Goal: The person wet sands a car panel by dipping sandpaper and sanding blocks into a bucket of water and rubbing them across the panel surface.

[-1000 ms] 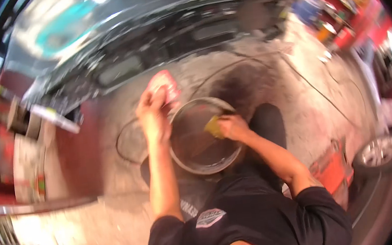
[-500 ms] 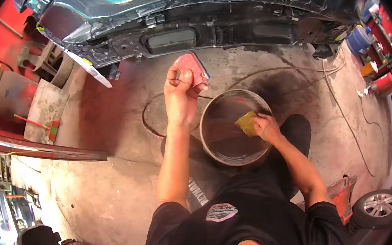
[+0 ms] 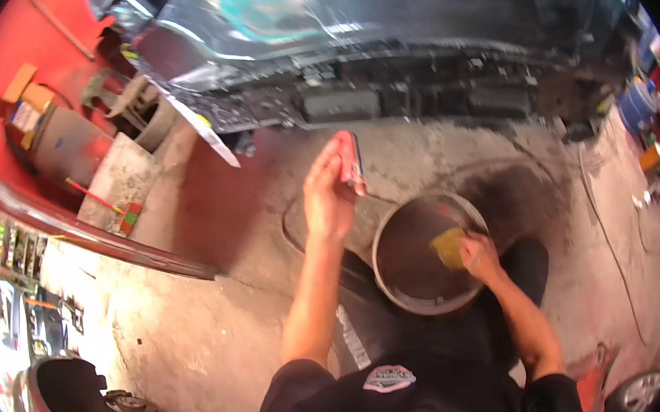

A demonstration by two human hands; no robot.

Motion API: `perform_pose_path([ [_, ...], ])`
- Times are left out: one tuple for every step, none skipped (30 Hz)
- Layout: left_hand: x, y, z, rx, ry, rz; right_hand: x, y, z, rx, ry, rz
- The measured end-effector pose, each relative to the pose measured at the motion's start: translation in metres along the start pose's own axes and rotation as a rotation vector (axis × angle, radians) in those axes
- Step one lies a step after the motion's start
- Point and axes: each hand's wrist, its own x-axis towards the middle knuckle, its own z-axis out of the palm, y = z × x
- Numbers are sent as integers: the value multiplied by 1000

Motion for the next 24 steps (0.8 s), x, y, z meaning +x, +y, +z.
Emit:
perform_pose_path([
  [-2, 4, 6, -60, -57, 29, 0, -2, 0, -2, 13, -8],
  [-4, 8, 11, -121, -116, 47, -1, -2, -2, -7, 23, -6],
  [-5, 17, 17, -116, -155, 78, -1, 2, -1, -1, 4, -22],
  [-8, 25, 22, -112, -191, 101, 2, 1, -3, 3, -20, -31],
  [-9, 32, 25, -108, -223, 120, 3, 0, -6, 13, -36, -30],
  [-5, 38, 23, -2, -213, 161, 5, 1, -5, 21, -20, -49],
  [1, 44, 20, 103, -199, 202, 4, 2, -4, 30, -8, -68],
  [7, 52, 18, 208, -181, 244, 5, 4, -2, 39, 4, -88],
  [10, 64, 22, 221, -166, 272, 6, 6, -2, 48, 25, -110],
  [16, 77, 27, 310, -137, 308, 11, 3, -7, 22, 30, -129],
  [22, 91, 32, 398, -108, 342, 14, 1, -14, -3, 37, -147],
  [31, 106, 37, 488, -78, 373, 17, -1, -19, -27, 43, -161],
  [40, 121, 39, 705, -49, 473, 23, -2, -22, -37, 42, -155],
  [52, 138, 40, 923, -17, 569, 31, -3, -24, -46, 38, -147],
  [76, 155, 28, 1256, 57, 802, 36, -2, -25, -54, 33, -139],
  [88, 172, 34, 1373, 117, 1016, 37, 2, -21, -60, 34, -167],
  [108, 189, 38, 1456, 122, 1343, 38, 6, -15, -66, 35, -195],
  [112, 206, 50, 1312, 173, 1075, 39, 9, -11, -73, 36, -221],
  [117, 225, 65, 1279, 172, 977, 39, 10, -10, -64, 33, -208],
  [122, 239, 78, 1328, 228, 976, 38, 10, -11, -56, 29, -193],
  [147, 254, 73, 1397, 274, 1154, 37, 10, -13, -50, 27, -178],
  [154, 265, 85, 1481, 402, 1224, 37, 10, -14, -51, 22, -167],
  [160, 273, 95, 1542, 452, 1250, 38, 9, -14, -51, 17, -156],
  [166, 281, 102, 1604, 504, 1277, 39, 8, -14, -50, 12, -147],
])
